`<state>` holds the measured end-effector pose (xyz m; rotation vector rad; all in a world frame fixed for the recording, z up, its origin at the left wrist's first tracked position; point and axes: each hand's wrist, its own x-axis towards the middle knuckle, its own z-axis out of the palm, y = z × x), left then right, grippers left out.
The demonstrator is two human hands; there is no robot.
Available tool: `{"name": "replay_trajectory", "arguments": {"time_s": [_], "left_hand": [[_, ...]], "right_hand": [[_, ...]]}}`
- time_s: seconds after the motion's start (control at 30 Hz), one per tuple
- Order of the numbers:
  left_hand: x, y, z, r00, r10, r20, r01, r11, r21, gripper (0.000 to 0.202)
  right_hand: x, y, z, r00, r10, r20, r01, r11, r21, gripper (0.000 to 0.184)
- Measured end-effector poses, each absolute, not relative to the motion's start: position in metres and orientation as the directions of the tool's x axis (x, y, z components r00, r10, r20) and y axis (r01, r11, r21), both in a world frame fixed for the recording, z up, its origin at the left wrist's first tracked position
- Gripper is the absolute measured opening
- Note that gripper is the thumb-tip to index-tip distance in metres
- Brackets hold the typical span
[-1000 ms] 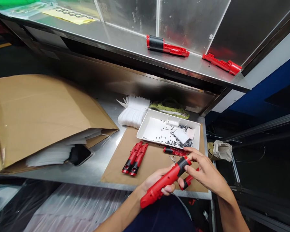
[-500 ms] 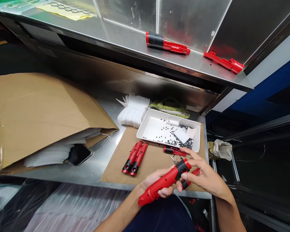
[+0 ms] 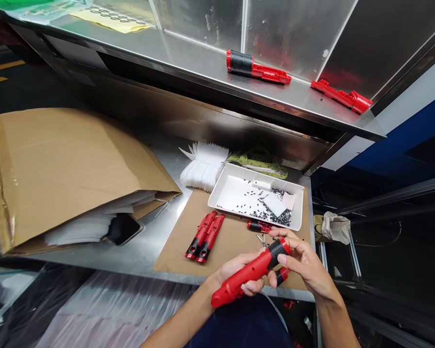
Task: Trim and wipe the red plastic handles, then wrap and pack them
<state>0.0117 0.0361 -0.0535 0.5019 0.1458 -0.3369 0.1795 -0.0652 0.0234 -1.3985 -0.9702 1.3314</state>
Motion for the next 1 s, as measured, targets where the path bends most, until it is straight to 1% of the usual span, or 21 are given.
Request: {"name": "replay_trajectory", "arguments": {"time_s": [0.1,0.17,0.27,0.33,0.43,0.5,0.57,0.63,0.67,0.73,0.77,0.8,0.83,0.9,0.97,1.0], "left_hand": [[0.011,0.038,-0.055,0.926,-0.335,-0.175,0.378,0.831,0.407,0.07],[0.012,0.039,-0.059,0.932,-0.33,-0.151,0.363,0.841,0.402,0.07],[0.014,0.04,-0.066,0.931,-0.348,-0.112,0.363,0.845,0.392,0.069],[0.016,0.04,-0.072,0.939,-0.328,-0.097,0.34,0.861,0.379,0.068],[0.017,0.041,-0.08,0.954,-0.283,-0.095,0.298,0.888,0.349,0.066],[0.017,0.041,-0.082,0.95,-0.3,-0.091,0.313,0.886,0.343,0.068],[0.016,0.043,-0.081,0.939,-0.327,-0.102,0.342,0.872,0.35,0.072],[0.013,0.045,-0.077,0.933,-0.337,-0.125,0.359,0.863,0.356,0.074],[0.012,0.046,-0.075,0.932,-0.338,-0.133,0.363,0.861,0.357,0.075],[0.01,0.048,-0.071,0.93,-0.335,-0.15,0.367,0.859,0.357,0.074],[0.009,0.049,-0.068,0.927,-0.338,-0.161,0.374,0.856,0.357,0.073],[0.009,0.049,-0.066,0.923,-0.341,-0.178,0.384,0.852,0.357,0.073],[0.008,0.05,-0.064,0.919,-0.343,-0.197,0.392,0.848,0.356,0.073],[0.008,0.05,-0.061,0.913,-0.338,-0.229,0.401,0.845,0.354,0.074],[0.008,0.05,-0.059,0.914,-0.323,-0.244,0.395,0.846,0.358,0.074],[0.007,0.05,-0.058,0.917,-0.31,-0.251,0.386,0.848,0.363,0.074]], "right_hand": [[0.184,-0.065,0.022,0.019,0.972,-0.233,-0.053,-0.231,-0.971,0.036],[0.188,-0.063,0.021,-0.015,0.979,-0.205,-0.065,-0.206,-0.976,0.043],[0.192,-0.059,0.017,-0.037,0.982,-0.187,-0.079,-0.19,-0.979,0.046],[0.192,-0.056,0.014,-0.024,0.98,-0.197,-0.074,-0.198,-0.977,0.048],[0.191,-0.054,0.014,0.001,0.977,-0.213,-0.067,-0.213,-0.975,0.045],[0.193,-0.055,0.016,-0.025,0.973,-0.231,-0.072,-0.232,-0.97,0.038],[0.199,-0.058,0.019,-0.074,0.973,-0.219,-0.069,-0.224,-0.972,0.036],[0.208,-0.065,0.024,-0.076,0.981,-0.181,-0.032,-0.183,-0.983,0.039],[0.212,-0.069,0.027,-0.045,0.987,-0.156,0.014,-0.155,-0.988,0.04],[0.218,-0.078,0.032,0.085,0.993,-0.083,0.183,-0.098,-0.978,0.038],[0.218,-0.081,0.035,0.15,0.988,-0.026,0.31,-0.072,-0.948,0.037],[0.216,-0.083,0.037,0.185,0.982,0.043,0.45,-0.046,-0.892,0.038],[0.212,-0.084,0.039,0.182,0.977,0.113,0.587,-0.016,-0.81,0.041],[0.199,-0.083,0.04,0.073,0.977,0.198,0.794,0.063,-0.604,0.054],[0.186,-0.078,0.036,-0.074,0.974,0.212,0.89,0.161,-0.427,0.064],[0.18,-0.076,0.032,-0.122,0.969,0.213,0.911,0.195,-0.364,0.065]]}}
